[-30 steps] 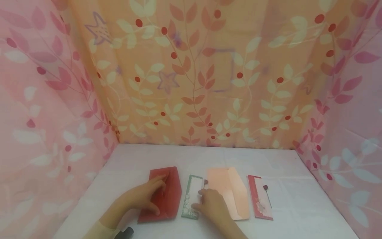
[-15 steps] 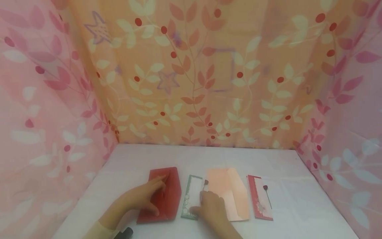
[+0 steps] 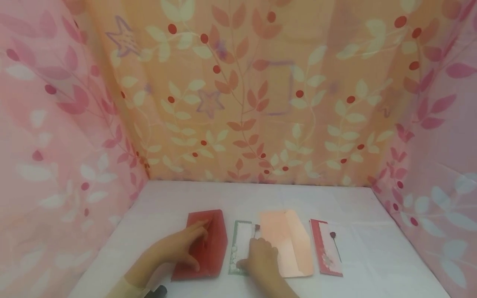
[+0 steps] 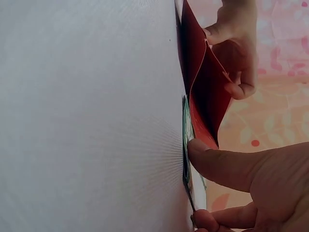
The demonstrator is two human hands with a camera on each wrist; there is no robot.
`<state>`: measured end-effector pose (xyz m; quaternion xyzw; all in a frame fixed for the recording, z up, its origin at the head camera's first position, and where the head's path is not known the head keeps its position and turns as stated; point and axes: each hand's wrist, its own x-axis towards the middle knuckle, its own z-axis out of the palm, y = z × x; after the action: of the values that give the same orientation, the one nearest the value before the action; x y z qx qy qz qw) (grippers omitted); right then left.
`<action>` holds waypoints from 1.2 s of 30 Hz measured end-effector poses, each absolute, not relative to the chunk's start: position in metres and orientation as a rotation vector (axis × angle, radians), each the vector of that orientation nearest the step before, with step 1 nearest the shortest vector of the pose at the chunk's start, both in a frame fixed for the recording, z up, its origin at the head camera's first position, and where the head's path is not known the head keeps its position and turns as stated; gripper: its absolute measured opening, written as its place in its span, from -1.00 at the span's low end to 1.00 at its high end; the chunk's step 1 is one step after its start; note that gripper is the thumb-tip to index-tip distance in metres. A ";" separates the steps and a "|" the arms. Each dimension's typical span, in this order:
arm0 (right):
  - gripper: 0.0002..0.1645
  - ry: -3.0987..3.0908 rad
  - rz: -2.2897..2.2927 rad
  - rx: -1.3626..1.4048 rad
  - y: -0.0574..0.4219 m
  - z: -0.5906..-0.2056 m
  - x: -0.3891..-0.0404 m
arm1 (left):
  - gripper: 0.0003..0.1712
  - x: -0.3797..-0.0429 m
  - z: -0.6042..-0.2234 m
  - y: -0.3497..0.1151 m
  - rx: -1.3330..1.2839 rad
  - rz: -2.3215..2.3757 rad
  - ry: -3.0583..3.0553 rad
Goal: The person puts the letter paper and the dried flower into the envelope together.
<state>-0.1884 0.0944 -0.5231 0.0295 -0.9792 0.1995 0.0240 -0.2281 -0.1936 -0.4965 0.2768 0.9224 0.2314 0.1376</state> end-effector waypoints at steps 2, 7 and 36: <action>-0.23 -3.028 0.611 0.093 0.094 -0.522 -0.189 | -0.25 -0.229 -0.497 -0.195 0.803 0.667 2.678; -0.24 -3.046 0.673 0.083 0.094 -0.517 -0.191 | -0.24 -0.229 -0.495 -0.195 0.807 0.662 2.680; -0.22 -2.893 0.858 -0.011 0.090 -0.534 -0.189 | -0.21 -0.227 -0.494 -0.195 0.804 0.639 2.672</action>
<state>-0.1888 0.0904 -0.5337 -0.0037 -0.9568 0.2839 0.0620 -0.2266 -0.1949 -0.4941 0.2780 0.9244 0.2210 0.1389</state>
